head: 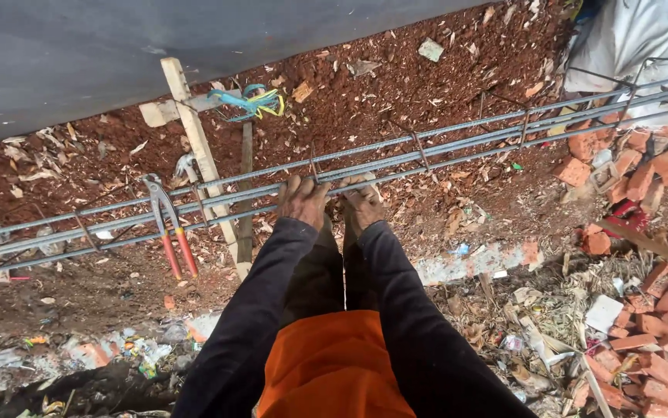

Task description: The person ties rebar rods together by wrapping wire around the intersections and twisting and cutting the wire using pliers.

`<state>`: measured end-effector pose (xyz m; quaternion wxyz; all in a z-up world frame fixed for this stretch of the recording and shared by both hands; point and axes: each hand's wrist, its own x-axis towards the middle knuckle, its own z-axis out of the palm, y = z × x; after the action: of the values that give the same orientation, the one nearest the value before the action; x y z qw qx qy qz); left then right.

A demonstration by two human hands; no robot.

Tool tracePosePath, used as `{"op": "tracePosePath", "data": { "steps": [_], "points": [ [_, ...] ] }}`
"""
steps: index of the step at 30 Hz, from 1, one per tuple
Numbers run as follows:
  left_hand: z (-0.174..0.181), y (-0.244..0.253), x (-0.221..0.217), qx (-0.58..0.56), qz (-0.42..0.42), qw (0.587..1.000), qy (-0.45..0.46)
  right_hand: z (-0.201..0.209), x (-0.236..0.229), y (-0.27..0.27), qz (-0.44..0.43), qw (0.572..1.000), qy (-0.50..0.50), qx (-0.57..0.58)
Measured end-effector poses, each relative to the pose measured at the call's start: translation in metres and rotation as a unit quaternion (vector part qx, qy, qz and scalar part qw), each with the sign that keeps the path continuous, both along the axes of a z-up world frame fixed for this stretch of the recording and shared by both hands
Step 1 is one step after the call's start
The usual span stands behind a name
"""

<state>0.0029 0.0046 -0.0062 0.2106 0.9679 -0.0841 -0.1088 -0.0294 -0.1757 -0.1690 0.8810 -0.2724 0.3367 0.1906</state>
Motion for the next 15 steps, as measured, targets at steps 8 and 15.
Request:
{"op": "tracePosePath", "data": {
  "steps": [8, 15],
  "points": [
    [0.020, 0.000, 0.009, -0.076, 0.061, 0.995, 0.004, 0.137, 0.024, -0.027, 0.309, 0.714, -0.116, -0.617],
    [0.016, 0.002, 0.009, -0.078, 0.056, 0.995, 0.038, 0.171, 0.065, 0.008, 0.411, 0.507, -0.297, -0.697]
  ]
}}
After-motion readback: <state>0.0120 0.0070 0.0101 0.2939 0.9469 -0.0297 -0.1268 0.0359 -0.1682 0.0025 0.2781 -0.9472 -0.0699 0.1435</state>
